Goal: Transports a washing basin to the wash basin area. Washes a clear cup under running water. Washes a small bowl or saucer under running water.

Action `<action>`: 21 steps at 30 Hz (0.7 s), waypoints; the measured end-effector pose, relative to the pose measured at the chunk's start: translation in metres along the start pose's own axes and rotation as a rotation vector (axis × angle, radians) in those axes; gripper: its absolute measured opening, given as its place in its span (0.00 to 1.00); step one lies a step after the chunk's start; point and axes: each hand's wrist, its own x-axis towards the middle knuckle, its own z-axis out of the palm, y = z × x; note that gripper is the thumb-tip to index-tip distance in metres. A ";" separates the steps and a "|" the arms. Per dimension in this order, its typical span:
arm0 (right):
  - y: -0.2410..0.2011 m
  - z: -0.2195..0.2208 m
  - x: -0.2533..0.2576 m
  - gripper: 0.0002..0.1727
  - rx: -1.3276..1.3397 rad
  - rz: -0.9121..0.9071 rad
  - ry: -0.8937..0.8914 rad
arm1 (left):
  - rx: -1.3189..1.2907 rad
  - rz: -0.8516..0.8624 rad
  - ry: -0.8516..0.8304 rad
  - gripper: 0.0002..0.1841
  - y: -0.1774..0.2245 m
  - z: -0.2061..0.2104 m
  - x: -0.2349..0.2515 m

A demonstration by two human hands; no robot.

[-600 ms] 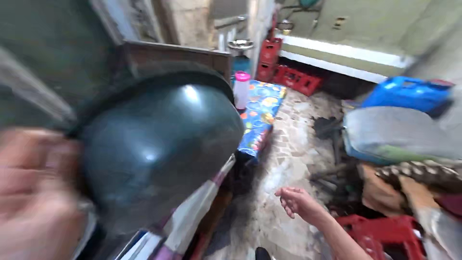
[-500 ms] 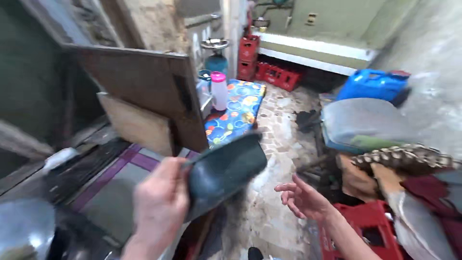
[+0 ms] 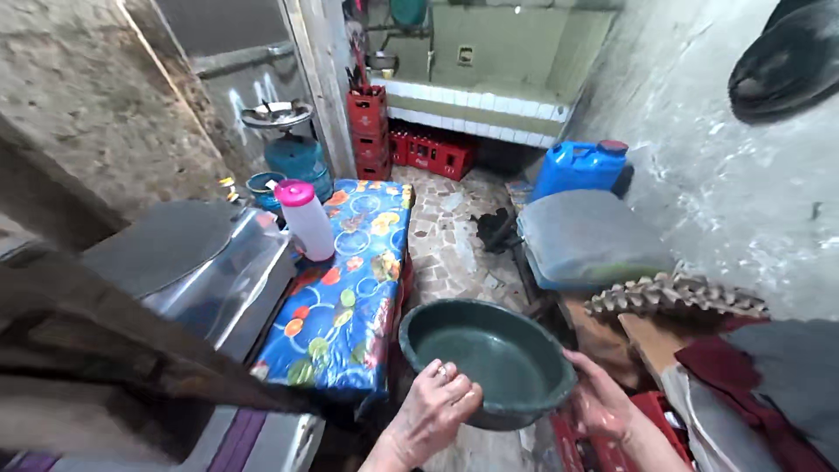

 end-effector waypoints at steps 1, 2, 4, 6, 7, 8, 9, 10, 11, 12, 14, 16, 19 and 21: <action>-0.006 -0.003 0.003 0.33 0.009 -0.016 0.043 | -0.034 -0.002 0.004 0.09 -0.009 0.008 0.006; -0.010 -0.004 0.006 0.31 0.038 -0.044 0.098 | -0.074 -0.009 -0.012 0.09 -0.016 0.013 0.012; -0.027 0.004 0.009 0.23 0.097 -0.146 0.200 | -0.163 -0.053 -0.068 0.10 -0.027 0.019 0.035; -0.047 0.010 0.012 0.16 0.147 -0.242 0.283 | -0.204 -0.080 -0.117 0.10 -0.034 0.015 0.072; -0.056 0.008 0.016 0.14 0.189 -0.295 0.304 | -0.227 -0.074 -0.118 0.10 -0.045 0.021 0.084; -0.065 0.004 0.024 0.11 0.232 -0.352 0.325 | -0.236 -0.038 -0.070 0.09 -0.068 0.043 0.085; -0.076 -0.003 0.035 0.08 0.278 -0.411 0.340 | -0.227 -0.016 -0.027 0.08 -0.099 0.072 0.081; -0.088 -0.009 0.049 0.09 0.303 -0.465 0.372 | -0.202 -0.018 0.015 0.09 -0.126 0.096 0.084; -0.099 -0.016 0.061 0.12 0.308 -0.506 0.408 | -0.166 -0.055 0.042 0.13 -0.145 0.113 0.091; -0.111 -0.021 0.071 0.15 0.294 -0.528 0.435 | -0.131 -0.124 0.045 0.17 -0.160 0.124 0.098; -0.148 -0.027 0.095 0.19 0.252 -0.577 0.471 | -0.137 -0.312 0.044 0.23 -0.195 0.144 0.113; -0.185 -0.034 0.120 0.22 0.241 -0.595 0.490 | -0.229 -0.514 0.045 0.32 -0.222 0.154 0.119; -0.243 -0.045 0.164 0.22 0.224 -0.602 0.484 | -0.220 -0.719 0.080 0.39 -0.257 0.160 0.109; -0.274 -0.048 0.197 0.17 0.233 -0.582 0.492 | -0.181 -0.851 0.100 0.40 -0.270 0.155 0.096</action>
